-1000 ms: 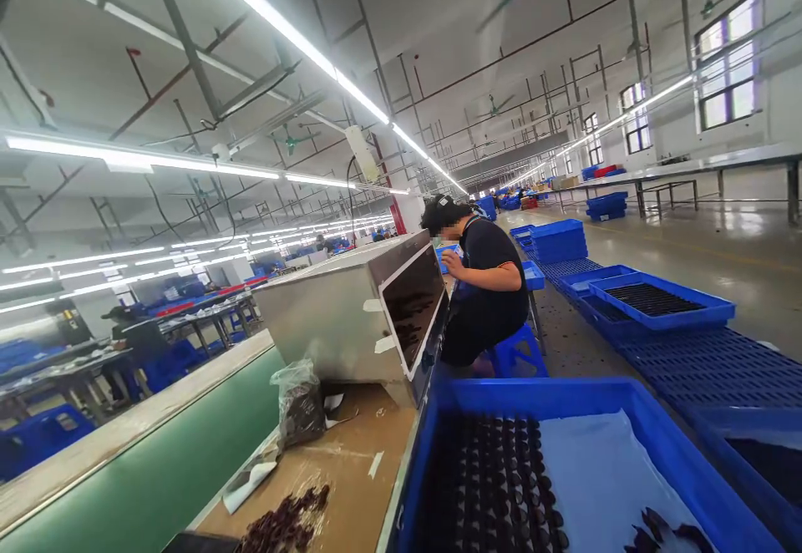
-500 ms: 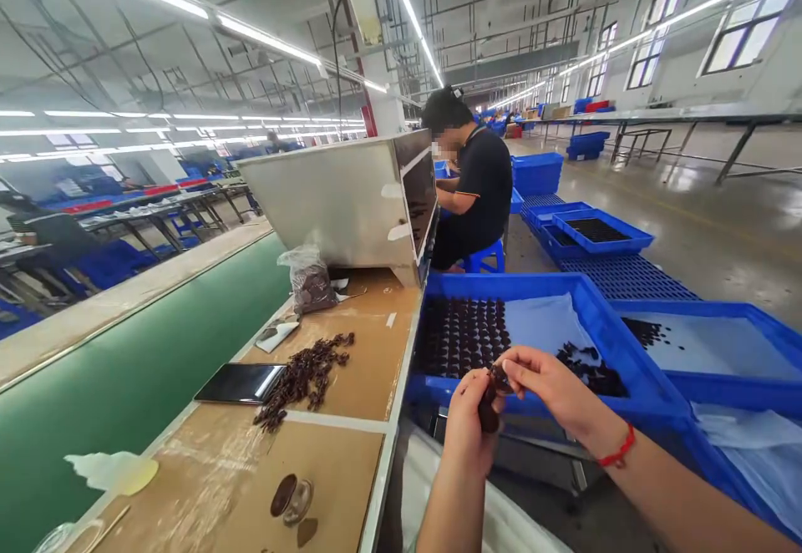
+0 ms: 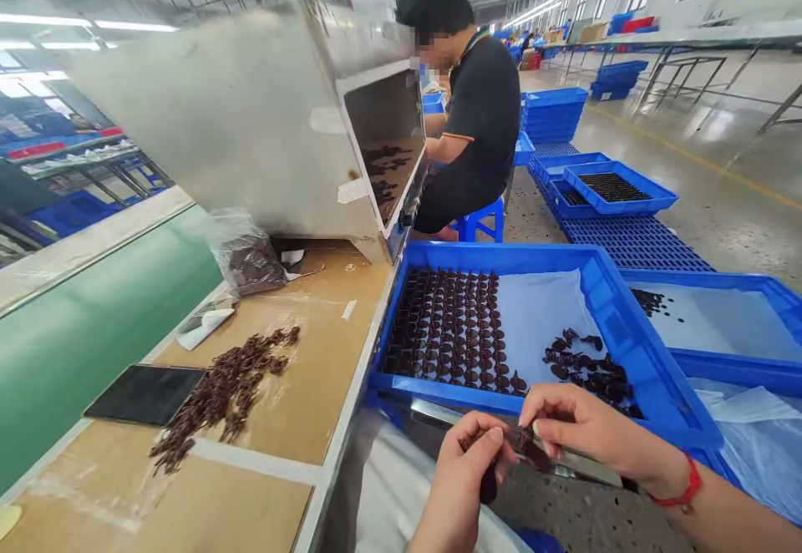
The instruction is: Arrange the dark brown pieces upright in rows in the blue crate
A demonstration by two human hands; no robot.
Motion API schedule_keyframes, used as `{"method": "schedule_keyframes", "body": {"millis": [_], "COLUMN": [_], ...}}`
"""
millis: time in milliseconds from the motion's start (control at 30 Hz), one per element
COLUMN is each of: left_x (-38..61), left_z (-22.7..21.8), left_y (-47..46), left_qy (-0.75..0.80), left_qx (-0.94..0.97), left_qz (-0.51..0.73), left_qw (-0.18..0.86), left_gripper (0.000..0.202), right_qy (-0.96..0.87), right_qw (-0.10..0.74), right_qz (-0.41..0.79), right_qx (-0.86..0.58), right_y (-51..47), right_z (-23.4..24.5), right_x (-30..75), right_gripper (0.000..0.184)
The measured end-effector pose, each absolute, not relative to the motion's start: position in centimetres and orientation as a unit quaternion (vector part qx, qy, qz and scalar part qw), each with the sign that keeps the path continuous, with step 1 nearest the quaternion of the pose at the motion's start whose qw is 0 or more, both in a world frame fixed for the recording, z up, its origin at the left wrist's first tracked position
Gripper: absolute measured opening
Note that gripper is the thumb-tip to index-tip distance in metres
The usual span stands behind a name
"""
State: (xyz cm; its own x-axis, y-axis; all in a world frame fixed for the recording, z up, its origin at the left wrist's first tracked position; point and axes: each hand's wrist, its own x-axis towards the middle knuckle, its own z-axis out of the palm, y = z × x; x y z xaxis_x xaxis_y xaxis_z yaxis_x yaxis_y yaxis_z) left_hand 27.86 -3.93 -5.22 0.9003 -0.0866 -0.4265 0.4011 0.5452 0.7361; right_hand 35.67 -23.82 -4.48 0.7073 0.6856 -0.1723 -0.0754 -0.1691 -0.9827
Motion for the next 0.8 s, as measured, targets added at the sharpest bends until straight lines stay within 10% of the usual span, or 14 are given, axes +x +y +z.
{"method": "schedule_keyframes", "body": {"millis": [800], "left_x": [29.3], "left_z": [-10.1], "left_y": [-0.9], "left_qy": [0.355], "left_qx": [0.4], "left_qz": [-0.166], "left_qw": [0.829], "left_gripper": [0.029], "right_qy": [-0.25], "right_qw": [0.258], "right_qz": [0.374], "right_qx": [-0.855], "right_y": [-27.0], "right_z": [-17.9], "right_x": [51.8], "right_gripper": [0.03]}}
